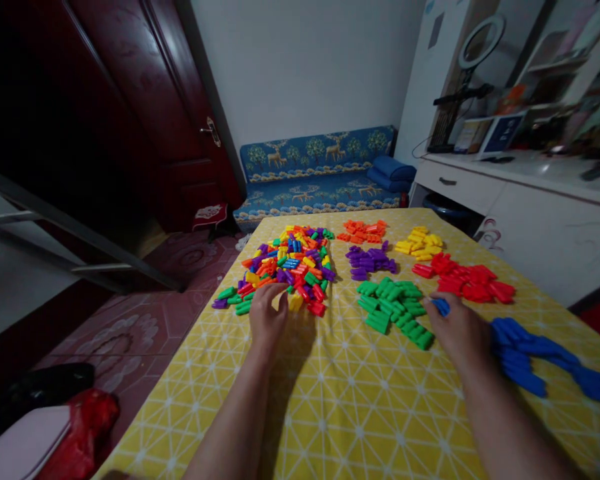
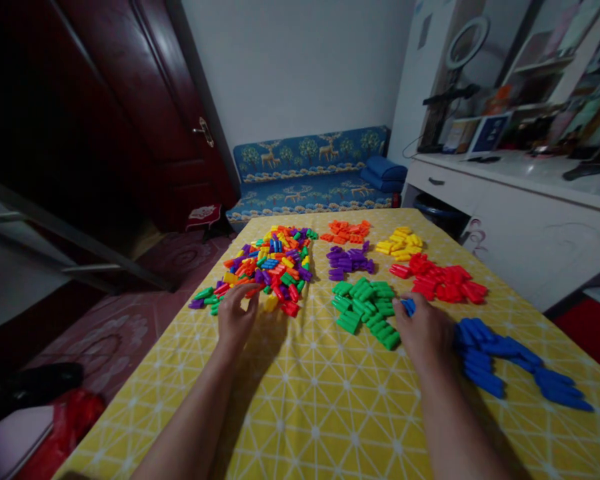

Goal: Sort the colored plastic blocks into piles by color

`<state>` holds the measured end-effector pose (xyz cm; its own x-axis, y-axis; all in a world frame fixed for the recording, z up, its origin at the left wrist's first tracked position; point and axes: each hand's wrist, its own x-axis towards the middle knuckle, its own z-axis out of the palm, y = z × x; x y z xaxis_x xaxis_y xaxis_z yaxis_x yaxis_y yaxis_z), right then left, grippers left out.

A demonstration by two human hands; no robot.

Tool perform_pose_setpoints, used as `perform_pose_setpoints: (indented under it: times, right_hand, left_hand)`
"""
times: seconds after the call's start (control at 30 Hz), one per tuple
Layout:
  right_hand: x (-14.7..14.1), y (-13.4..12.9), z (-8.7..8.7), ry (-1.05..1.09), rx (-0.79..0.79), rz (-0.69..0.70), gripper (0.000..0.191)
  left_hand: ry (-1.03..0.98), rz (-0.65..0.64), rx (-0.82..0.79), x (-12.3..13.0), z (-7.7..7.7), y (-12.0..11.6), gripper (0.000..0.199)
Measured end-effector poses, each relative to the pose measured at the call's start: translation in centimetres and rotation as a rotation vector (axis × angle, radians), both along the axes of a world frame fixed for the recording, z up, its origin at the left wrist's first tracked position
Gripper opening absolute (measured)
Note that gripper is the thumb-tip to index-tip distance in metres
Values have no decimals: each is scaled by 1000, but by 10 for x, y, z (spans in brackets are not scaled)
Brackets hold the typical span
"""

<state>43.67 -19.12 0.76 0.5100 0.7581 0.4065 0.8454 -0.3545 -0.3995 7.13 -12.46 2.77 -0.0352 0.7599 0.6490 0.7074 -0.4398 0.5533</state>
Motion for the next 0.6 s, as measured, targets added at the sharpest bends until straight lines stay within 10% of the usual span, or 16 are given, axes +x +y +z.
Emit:
perform_pose_setpoints:
  times: [0.3, 0.6]
  right_hand:
    - [-9, -5, -4, -155, 42, 19, 24]
    - [-22, -2, -2, -113, 292, 185, 21]
  left_hand:
    - [149, 718, -387, -51, -9, 20, 88]
    - [242, 599, -538, -58, -6, 26, 77]
